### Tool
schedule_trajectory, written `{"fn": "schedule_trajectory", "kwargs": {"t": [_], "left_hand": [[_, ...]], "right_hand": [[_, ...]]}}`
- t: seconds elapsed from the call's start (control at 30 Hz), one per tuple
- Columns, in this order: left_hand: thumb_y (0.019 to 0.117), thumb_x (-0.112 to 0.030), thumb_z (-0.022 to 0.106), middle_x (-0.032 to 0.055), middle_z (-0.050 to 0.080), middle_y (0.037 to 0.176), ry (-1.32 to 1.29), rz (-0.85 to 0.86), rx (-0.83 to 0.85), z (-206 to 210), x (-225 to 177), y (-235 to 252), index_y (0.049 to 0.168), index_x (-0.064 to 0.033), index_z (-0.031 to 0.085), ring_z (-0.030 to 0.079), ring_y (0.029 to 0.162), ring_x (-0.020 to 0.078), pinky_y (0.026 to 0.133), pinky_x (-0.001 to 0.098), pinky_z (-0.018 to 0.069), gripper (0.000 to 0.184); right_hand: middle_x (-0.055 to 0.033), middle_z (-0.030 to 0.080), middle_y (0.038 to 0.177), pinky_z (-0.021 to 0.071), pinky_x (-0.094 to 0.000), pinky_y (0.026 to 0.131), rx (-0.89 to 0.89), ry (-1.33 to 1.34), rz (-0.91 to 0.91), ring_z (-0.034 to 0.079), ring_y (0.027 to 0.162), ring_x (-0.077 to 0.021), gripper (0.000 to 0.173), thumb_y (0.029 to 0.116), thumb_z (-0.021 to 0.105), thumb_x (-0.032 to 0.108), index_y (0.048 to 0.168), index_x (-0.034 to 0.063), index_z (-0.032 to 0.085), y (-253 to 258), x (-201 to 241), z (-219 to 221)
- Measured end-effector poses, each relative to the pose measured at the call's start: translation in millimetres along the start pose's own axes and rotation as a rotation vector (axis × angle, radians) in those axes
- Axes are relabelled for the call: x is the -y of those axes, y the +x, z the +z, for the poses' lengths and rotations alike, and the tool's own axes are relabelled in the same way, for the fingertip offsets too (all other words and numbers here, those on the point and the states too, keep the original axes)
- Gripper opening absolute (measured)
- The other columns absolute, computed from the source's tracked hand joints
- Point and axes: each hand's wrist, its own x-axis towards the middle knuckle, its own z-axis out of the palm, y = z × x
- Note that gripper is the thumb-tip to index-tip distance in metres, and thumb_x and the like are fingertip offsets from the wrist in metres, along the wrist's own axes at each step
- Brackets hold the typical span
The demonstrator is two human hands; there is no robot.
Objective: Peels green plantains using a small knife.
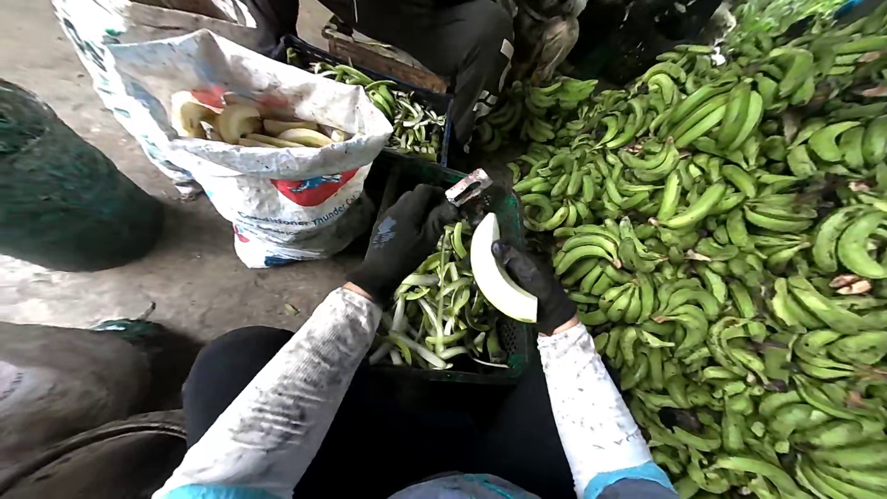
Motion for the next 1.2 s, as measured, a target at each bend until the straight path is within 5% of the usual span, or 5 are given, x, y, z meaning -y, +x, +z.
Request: {"fn": "schedule_trajectory", "kwargs": {"t": [0.2,0.37,0.7,0.87,1.2], "left_hand": [[0.1047,-0.04,0.048,0.0126,0.067,0.113,0.03,0.225,0.031,33.2,-30.5,-29.3,0.136,-0.008,0.061,0.066,0.102,0.0259,0.089,0.0476,0.0557,0.047],[0.0998,-0.043,0.059,0.0168,0.065,0.104,0.179,0.285,-0.083,41.3,-45.3,-43.8,0.133,-0.0074,0.062,0.064,0.095,0.0345,0.082,0.0512,0.0537,0.049],[0.1056,-0.041,0.05,0.0143,0.066,0.124,-0.002,0.177,0.121,18.7,-3.2,-4.0,0.136,-0.0074,0.062,0.064,0.113,0.027,0.098,0.0492,0.0517,0.047],[0.1065,-0.043,0.049,0.013,0.067,0.12,-0.013,-0.017,0.199,28.0,13.3,0.8,0.132,-0.0099,0.063,0.066,0.109,0.0248,0.095,0.0506,0.0522,0.044],[0.1046,-0.048,0.045,0.015,0.066,0.115,0.056,0.287,0.09,65.9,-27.5,-21.7,0.138,-0.0071,0.06,0.065,0.105,0.03,0.091,0.0513,0.0529,0.055]], "right_hand": [[0.0021,0.069,0.104,0.0611,-0.0312,0.076,-0.292,0.429,-0.384,0.069,0.09,-0.0091,0.033,0.1045,0.05,0.046,0.125,0.0217,0.058,26.9,-0.5,-1.9],[0.0069,0.06,0.129,0.0549,-0.0319,0.094,-0.558,0.384,-0.476,0.06,0.116,-0.0071,0.036,0.1091,0.039,0.043,0.141,0.0294,0.048,17.3,4.7,15.0],[0.0026,0.067,0.091,0.0537,-0.0219,0.059,0.04,-0.107,-0.043,0.064,0.072,-0.0044,0.033,0.0971,0.059,0.038,0.125,0.0214,0.061,2.1,9.7,-16.3],[0.0017,0.068,0.097,0.0551,-0.0217,0.065,0.242,-0.212,0.029,0.064,0.077,-0.0041,0.044,0.092,0.062,0.029,0.134,0.0196,0.055,3.0,2.7,-25.8],[0.0036,0.069,0.103,0.0592,-0.0331,0.084,-0.269,0.675,-0.385,0.068,0.096,-0.0086,0.033,0.109,0.036,0.04,0.119,0.0216,0.061,20.8,-33.9,-41.6]]}}
